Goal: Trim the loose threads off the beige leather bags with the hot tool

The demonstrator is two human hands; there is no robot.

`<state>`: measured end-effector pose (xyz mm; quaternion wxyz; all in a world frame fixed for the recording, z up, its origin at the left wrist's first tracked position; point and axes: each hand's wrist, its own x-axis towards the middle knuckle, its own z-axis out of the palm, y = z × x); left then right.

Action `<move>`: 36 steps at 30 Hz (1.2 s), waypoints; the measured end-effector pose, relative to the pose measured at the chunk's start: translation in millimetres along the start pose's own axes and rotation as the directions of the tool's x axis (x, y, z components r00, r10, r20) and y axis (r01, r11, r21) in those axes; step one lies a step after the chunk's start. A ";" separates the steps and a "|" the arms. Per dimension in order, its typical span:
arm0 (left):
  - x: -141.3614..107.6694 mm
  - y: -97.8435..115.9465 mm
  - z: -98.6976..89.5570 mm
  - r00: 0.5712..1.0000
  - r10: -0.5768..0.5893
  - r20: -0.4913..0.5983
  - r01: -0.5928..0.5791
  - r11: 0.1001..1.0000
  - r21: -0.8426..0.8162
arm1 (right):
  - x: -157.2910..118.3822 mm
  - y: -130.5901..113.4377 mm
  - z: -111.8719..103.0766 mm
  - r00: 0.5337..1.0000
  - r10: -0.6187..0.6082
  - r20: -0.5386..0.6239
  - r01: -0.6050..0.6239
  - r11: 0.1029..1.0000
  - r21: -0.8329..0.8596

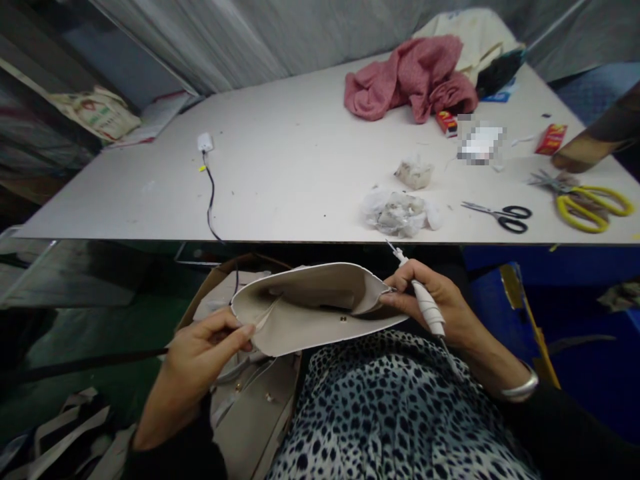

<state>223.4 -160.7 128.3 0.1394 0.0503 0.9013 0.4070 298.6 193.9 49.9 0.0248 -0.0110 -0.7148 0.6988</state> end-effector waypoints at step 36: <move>121.4 80.4 162.8 0.581 0.290 0.761 -0.083 0.951 -0.299 | -2.7 23.0 2.8 0.927 -0.011 -0.376 -0.095 0.961 -0.261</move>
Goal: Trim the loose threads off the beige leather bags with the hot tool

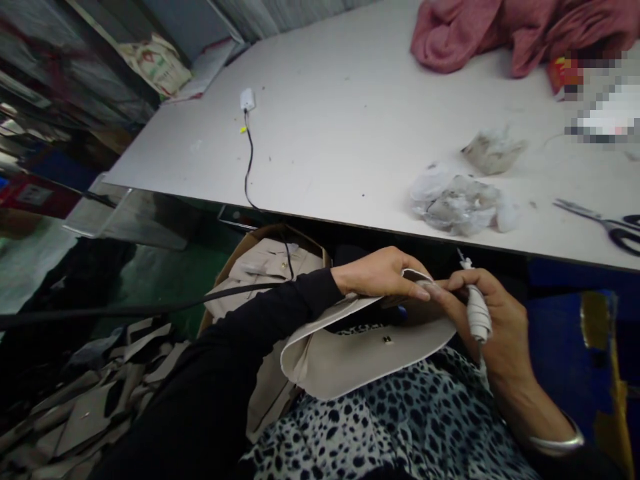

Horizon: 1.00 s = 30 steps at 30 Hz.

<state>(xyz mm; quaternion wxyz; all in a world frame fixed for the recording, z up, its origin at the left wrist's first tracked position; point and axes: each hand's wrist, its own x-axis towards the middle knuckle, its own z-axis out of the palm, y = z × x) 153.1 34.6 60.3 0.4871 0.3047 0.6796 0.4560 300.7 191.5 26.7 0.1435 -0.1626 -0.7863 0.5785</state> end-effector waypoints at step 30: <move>34.8 -22.1 40.3 0.938 -0.200 -0.284 0.139 0.965 -0.222 | 120.3 39.2 -28.6 0.955 -0.134 -0.265 0.124 0.991 -0.054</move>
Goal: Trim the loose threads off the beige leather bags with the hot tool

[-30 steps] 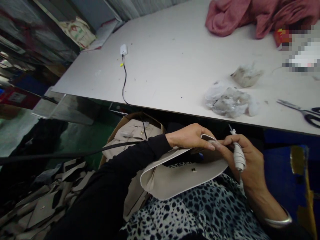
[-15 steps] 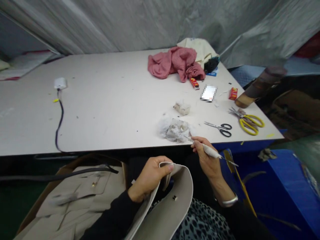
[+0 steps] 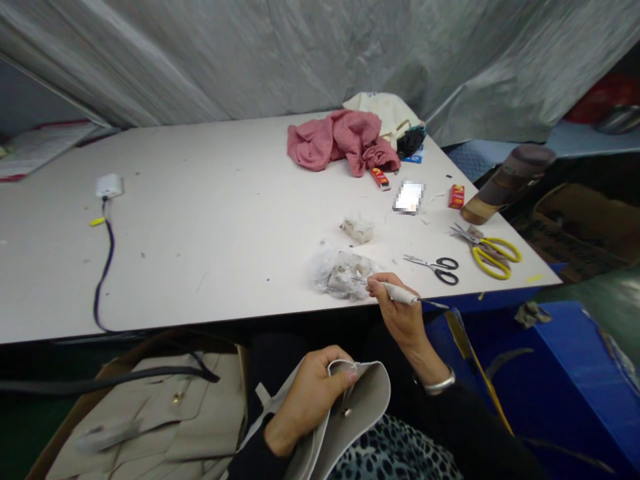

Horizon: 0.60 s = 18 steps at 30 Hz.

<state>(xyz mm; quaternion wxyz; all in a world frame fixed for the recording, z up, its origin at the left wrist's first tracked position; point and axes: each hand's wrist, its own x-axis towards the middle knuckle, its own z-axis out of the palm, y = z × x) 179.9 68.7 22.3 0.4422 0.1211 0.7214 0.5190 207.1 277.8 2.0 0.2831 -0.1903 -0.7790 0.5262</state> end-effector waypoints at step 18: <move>-7.5 -4.3 -1.2 0.996 -0.003 -0.093 0.001 1.000 -0.020 | 23.8 -13.2 18.5 0.942 -0.299 0.153 0.334 0.885 -0.324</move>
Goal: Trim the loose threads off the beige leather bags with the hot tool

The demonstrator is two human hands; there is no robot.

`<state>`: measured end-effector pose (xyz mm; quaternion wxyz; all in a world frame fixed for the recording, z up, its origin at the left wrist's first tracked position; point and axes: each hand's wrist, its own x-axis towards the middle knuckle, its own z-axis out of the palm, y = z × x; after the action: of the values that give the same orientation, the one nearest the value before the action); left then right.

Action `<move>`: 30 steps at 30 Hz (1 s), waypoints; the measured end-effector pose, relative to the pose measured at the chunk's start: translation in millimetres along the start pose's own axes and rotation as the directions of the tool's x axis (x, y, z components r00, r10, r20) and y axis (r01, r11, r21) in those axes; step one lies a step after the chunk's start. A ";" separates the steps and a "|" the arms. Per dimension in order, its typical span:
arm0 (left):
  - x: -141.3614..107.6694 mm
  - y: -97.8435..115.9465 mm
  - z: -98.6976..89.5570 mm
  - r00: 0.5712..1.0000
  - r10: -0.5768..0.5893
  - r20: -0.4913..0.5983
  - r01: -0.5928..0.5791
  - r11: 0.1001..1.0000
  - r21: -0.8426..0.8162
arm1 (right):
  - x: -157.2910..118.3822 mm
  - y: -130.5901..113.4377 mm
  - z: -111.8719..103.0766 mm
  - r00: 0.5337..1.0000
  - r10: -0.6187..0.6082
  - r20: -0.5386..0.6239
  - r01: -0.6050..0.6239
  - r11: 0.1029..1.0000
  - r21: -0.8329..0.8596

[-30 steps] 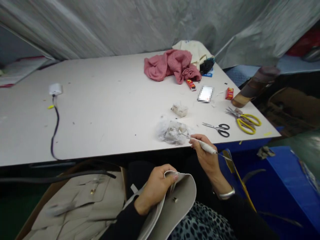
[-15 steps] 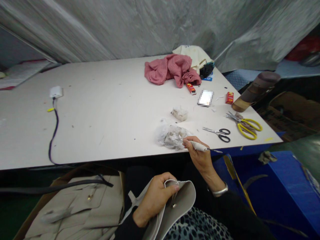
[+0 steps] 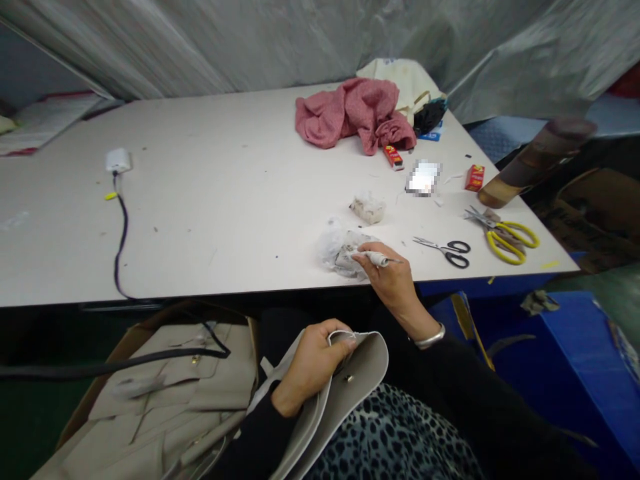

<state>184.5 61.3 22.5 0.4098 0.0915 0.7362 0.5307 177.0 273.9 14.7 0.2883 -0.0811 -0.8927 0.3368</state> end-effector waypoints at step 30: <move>-1.6 6.8 5.8 0.999 -0.012 0.034 0.013 1.000 -0.013 | -75.6 -17.2 -50.2 0.798 0.170 0.579 -0.478 0.763 0.435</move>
<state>187.6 67.3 28.6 0.4261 0.0931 0.7262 0.5314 268.5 263.0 21.6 -0.0111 -0.0607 -0.7669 0.6388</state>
